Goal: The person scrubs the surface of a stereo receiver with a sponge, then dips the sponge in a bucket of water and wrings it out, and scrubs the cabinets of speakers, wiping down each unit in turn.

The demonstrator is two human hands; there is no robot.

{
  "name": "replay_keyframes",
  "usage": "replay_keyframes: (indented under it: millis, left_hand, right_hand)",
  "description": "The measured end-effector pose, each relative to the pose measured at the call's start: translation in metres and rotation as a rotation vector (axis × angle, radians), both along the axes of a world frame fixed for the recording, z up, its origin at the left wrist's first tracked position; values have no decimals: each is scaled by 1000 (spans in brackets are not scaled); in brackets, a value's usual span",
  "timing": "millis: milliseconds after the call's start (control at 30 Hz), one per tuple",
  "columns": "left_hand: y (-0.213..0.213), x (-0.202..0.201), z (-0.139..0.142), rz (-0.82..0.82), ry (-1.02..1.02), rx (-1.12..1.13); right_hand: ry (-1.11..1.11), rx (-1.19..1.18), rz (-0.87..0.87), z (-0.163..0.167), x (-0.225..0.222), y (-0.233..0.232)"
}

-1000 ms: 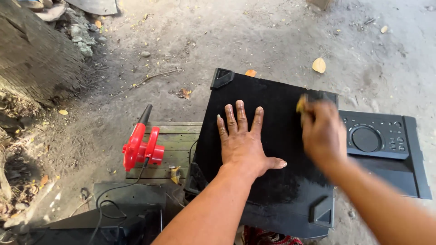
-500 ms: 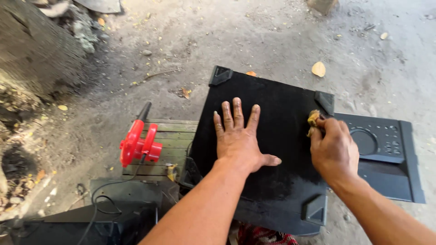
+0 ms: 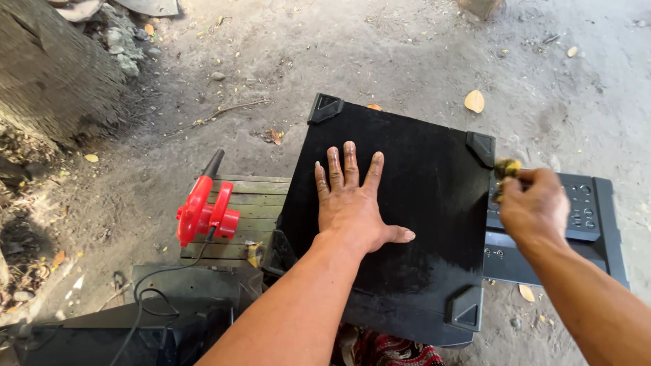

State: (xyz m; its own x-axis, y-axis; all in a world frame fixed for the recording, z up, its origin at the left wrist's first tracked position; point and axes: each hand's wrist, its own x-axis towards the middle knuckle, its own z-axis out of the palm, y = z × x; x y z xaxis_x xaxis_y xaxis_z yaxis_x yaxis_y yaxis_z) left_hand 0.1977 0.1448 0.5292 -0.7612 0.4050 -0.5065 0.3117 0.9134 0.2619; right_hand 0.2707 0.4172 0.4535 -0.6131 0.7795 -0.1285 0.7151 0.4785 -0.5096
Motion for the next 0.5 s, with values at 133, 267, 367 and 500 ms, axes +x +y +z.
replay_keyframes:
  millis: [133,267,367,500]
  left_hand:
    - [-1,1,-1,-5,41,11]
    - [0,3,-2,3,32,24]
    - [3,1,-2,-15,13,1]
    - [3,1,-2,2,-7,-8]
  right_hand:
    - [118,154,238,-13,-29,17]
    - [86,67,234,-12,-81,32]
    - [171,163,289,3,-71,14]
    - [209,232,442,11,7,-53]
